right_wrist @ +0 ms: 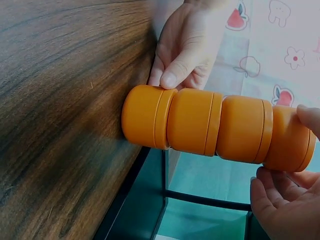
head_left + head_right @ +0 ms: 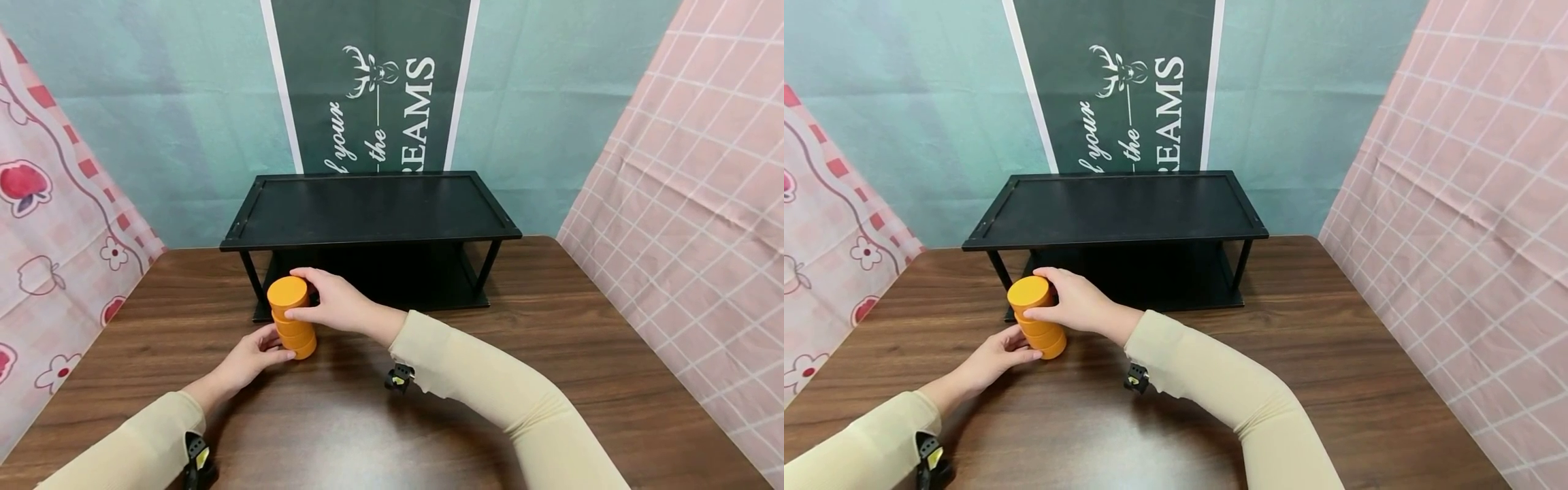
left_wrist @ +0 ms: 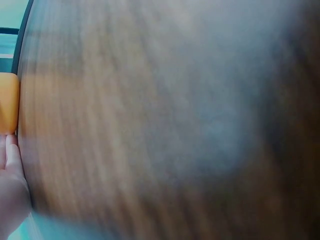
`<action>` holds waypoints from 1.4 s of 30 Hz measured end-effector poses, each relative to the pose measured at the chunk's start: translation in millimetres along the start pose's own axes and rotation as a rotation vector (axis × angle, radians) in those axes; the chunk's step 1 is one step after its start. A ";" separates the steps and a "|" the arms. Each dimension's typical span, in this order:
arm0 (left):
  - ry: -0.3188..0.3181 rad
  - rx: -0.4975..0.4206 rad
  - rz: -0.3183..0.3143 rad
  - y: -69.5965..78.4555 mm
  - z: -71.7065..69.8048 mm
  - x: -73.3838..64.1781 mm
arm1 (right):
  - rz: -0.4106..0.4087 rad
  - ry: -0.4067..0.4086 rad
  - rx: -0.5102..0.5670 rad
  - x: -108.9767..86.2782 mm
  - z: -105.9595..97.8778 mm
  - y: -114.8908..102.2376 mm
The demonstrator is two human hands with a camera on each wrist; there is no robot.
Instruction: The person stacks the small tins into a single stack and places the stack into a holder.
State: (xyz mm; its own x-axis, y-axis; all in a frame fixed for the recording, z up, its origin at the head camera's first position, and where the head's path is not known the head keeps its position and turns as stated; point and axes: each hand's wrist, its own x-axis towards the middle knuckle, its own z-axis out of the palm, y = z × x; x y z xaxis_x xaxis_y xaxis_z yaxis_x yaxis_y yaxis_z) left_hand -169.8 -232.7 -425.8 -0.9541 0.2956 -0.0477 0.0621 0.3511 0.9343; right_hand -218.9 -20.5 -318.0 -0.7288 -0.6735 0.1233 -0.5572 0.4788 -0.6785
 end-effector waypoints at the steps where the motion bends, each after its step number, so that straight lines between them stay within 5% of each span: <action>1: 0.003 -0.004 0.001 -0.2 0.4 0.2 | -0.003 -0.003 0.008 -0.5 -0.3 1.4; 7: 0.002 -0.013 0.013 -1.5 3.7 1.5 | 0.051 -0.075 0.078 -5.7 6.5 24.6; 15: -0.016 -0.006 0.019 2.2 1.8 2.2 | 0.121 -0.230 -0.005 -6.1 39.7 53.4; 25: -0.011 -0.016 0.052 7.9 0.1 2.4 | 0.069 -0.160 -0.102 -4.0 51.5 50.4; 42: -0.024 0.044 0.103 20.4 11.8 14.2 | 0.113 -0.115 -0.020 -18.8 34.7 56.3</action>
State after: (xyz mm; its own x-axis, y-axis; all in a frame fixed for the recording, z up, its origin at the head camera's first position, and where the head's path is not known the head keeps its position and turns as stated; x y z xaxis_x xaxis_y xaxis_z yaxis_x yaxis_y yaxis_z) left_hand -178.7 -210.9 -411.6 -0.9347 0.3534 0.0387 0.1728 0.3566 0.9181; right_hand -222.7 -0.4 -383.7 -0.7374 -0.6744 -0.0377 -0.4829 0.5653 -0.6688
